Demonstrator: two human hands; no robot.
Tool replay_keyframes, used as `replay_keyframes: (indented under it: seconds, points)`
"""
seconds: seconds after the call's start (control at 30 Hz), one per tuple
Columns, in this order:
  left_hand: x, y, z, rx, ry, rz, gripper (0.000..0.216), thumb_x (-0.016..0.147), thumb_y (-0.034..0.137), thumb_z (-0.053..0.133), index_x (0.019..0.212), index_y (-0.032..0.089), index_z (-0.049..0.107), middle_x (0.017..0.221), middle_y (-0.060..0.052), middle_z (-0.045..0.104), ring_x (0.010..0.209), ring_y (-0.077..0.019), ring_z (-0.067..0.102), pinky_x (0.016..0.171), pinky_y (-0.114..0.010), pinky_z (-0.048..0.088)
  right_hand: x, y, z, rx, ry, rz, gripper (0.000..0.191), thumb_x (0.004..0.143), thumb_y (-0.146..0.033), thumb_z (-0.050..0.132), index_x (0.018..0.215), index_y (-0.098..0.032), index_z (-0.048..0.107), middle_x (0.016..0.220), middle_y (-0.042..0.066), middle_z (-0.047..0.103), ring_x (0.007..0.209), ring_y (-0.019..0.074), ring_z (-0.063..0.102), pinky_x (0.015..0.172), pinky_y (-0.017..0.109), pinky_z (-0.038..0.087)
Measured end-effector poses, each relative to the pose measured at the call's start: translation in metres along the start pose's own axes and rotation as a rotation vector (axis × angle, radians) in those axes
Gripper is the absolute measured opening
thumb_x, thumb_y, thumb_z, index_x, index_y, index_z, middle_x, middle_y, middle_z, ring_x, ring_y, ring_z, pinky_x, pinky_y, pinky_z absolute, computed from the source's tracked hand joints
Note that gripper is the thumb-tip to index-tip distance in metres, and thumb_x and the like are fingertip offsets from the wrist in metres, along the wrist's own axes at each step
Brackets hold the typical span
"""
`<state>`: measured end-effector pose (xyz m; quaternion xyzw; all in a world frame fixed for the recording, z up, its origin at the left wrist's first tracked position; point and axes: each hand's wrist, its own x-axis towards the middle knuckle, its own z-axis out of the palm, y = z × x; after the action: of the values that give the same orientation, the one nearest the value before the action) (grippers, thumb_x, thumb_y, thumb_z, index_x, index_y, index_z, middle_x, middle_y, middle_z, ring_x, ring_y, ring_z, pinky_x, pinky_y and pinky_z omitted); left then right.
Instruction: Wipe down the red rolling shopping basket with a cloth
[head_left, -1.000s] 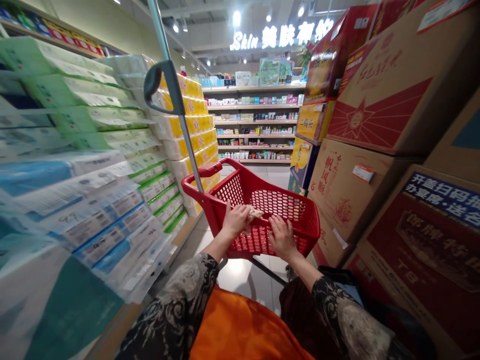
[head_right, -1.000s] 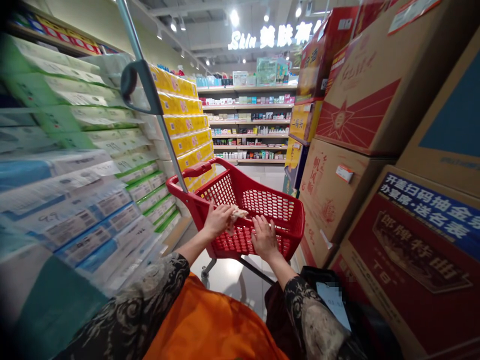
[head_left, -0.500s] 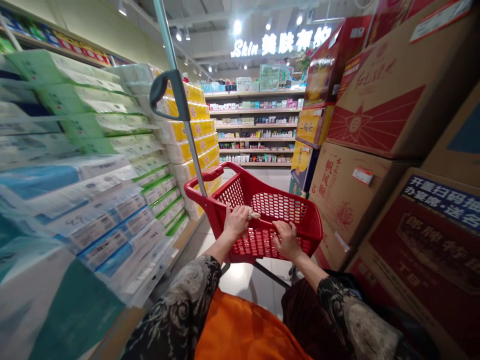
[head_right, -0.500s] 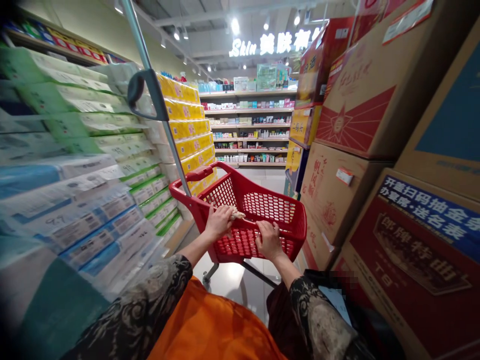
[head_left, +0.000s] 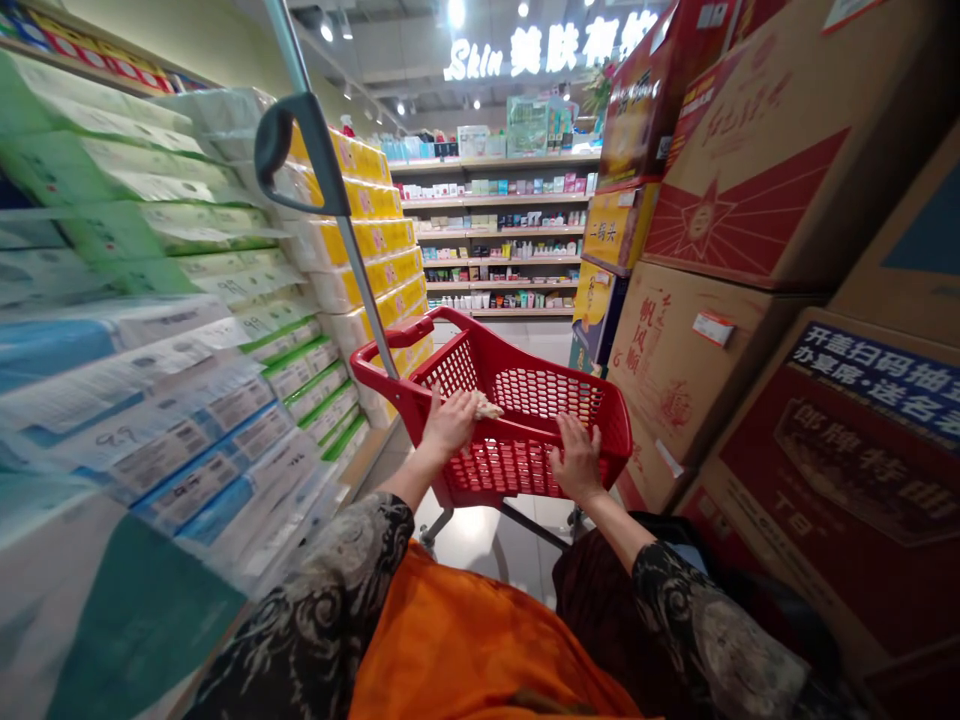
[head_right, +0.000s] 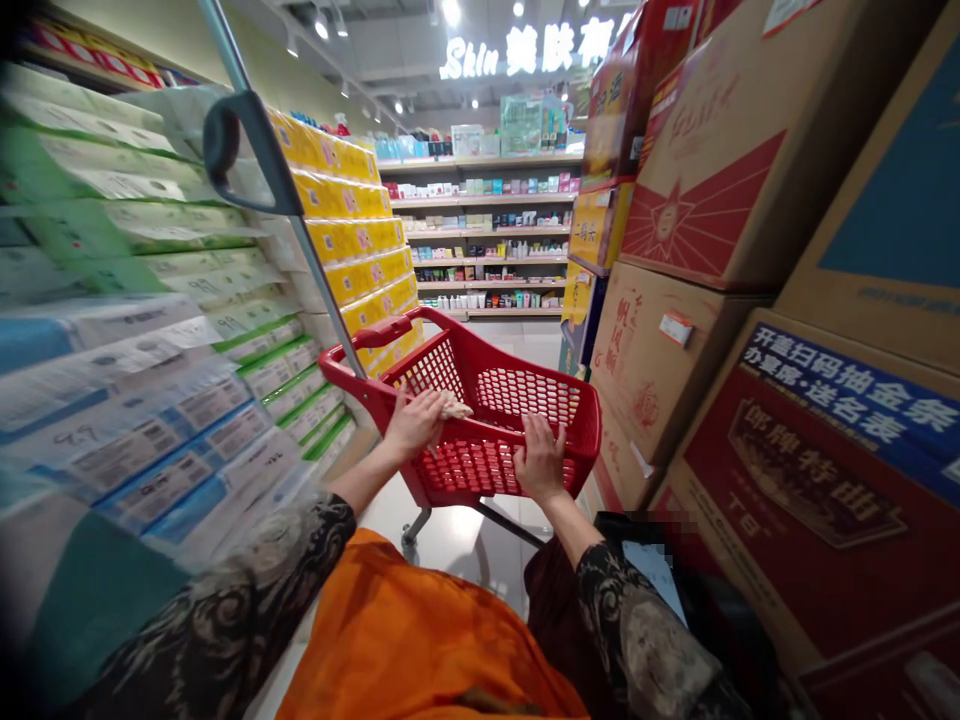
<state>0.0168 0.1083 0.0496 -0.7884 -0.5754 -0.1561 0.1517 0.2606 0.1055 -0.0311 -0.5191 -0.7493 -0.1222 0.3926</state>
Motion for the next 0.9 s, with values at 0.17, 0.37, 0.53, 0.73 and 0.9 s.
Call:
replay_keyframes:
  seconds: [0.17,0.37,0.53,0.73,0.9]
  points:
    - [0.004,0.064,0.028,-0.091,-0.018,0.119,0.044,0.087,0.024,0.036,0.131,0.021,0.043,0.134,-0.010,0.049,0.125,-0.0236,0.043,0.110,-0.057,0.002,-0.007,0.017,-0.015,-0.068,-0.007,0.068,0.057,0.075,-0.016,0.041,0.132,-0.012,0.040,0.130,0.015,0.050,0.123,0.0248,0.040,0.107,0.050,0.017]
    - [-0.006,-0.012,0.001,-0.015,-0.009,0.017,0.042,0.086,0.023,0.038,0.128,0.022,0.046,0.135,-0.009,0.049,0.128,-0.0250,0.039,0.110,-0.055,-0.005,-0.013,0.024,-0.012,-0.077,-0.031,0.083,0.059,0.074,-0.015,0.041,0.133,-0.013,0.040,0.131,0.014,0.049,0.123,0.0253,0.040,0.106,0.051,0.017]
    - [-0.010,-0.030,-0.020,-0.013,0.006,-0.021,0.040,0.089,0.022,0.034,0.126,0.017,0.047,0.135,-0.011,0.047,0.129,-0.0274,0.037,0.108,-0.061,0.001,-0.006,0.002,-0.008,0.039,-0.013,0.023,0.058,0.074,-0.015,0.043,0.132,-0.012,0.041,0.131,0.015,0.049,0.124,0.0265,0.040,0.106,0.053,0.021]
    - [-0.009,0.057,0.001,-0.490,0.012,0.192,0.040,0.086,0.022,0.040,0.125,0.020,0.050,0.136,-0.007,0.048,0.129,-0.0186,0.037,0.111,-0.044,0.025,0.024,-0.055,-0.018,0.440,-0.032,-0.102,0.057,0.082,-0.024,0.042,0.137,-0.013,0.035,0.138,0.012,0.042,0.127,0.0237,0.039,0.105,0.041,0.033]
    - [-0.005,0.087,-0.002,-1.135,0.087,-0.388,0.049,0.091,0.024,0.018,0.138,0.020,0.032,0.135,-0.007,0.048,0.124,-0.0150,0.045,0.101,-0.033,0.041,0.022,-0.096,0.004,0.715,-0.030,0.198,0.054,0.093,-0.031,0.029,0.143,-0.015,0.019,0.124,0.010,0.057,0.112,0.0200,0.055,0.091,0.034,0.046]
